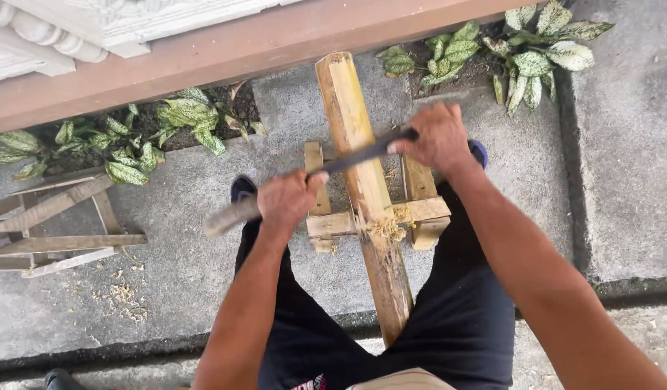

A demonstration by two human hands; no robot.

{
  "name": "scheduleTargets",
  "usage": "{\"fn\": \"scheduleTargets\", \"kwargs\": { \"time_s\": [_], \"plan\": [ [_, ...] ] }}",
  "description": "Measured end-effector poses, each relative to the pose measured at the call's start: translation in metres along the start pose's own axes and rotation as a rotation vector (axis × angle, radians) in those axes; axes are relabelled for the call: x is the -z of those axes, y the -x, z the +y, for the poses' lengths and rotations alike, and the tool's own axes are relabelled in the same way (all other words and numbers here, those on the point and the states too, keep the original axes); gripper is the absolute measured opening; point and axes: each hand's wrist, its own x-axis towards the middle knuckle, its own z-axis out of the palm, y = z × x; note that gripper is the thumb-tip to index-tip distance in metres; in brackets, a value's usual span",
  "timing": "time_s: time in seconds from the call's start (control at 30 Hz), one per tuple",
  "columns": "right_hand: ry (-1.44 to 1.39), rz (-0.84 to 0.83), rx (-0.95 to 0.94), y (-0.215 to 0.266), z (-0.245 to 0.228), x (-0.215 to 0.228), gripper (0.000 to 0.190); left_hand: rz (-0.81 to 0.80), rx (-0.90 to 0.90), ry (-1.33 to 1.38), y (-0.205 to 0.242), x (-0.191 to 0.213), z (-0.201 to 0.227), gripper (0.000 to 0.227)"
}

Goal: Scraping the outer skin of a bamboo pole with a machete while seated.

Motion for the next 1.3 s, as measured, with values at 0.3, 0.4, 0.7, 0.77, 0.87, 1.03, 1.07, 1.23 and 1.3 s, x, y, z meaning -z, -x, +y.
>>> {"fn": "scheduleTargets", "kwargs": {
  "time_s": [0.3,0.4,0.7,0.77,0.87,1.03,1.07,1.23,1.3],
  "plan": [
    [-0.053,0.266,0.155,-0.005,0.023,-0.032,0.068,0.236,-0.03,0.016,-0.006,0.006,-0.003,0.064],
    [0.058,0.244,0.16,-0.008,0.023,-0.025,0.069,0.414,-0.094,0.017,-0.011,-0.001,-0.004,0.065],
    [-0.016,-0.01,-0.013,0.036,0.014,-0.022,0.07,0.116,-0.035,0.053,0.025,-0.001,0.011,0.064],
    [0.014,-0.048,-0.015,0.006,0.01,-0.011,0.064,0.12,0.0,0.076,0.006,0.007,0.009,0.064],
    [0.039,-0.073,-0.016,0.0,0.003,0.002,0.061,0.116,0.022,0.09,0.016,0.014,0.012,0.065],
    [0.032,0.09,0.103,0.091,0.021,-0.04,0.067,0.125,-0.122,0.04,0.052,-0.041,0.009,0.068],
    [-0.039,0.023,0.042,0.099,0.024,-0.044,0.061,0.083,-0.119,0.032,0.053,-0.047,0.008,0.067],
    [0.056,0.045,0.076,0.018,0.023,-0.017,0.062,0.071,-0.032,0.038,0.018,-0.007,0.012,0.07],
    [0.02,0.04,0.081,-0.02,0.024,-0.007,0.06,0.241,-0.008,0.037,-0.007,0.001,0.006,0.07]
  ]
}}
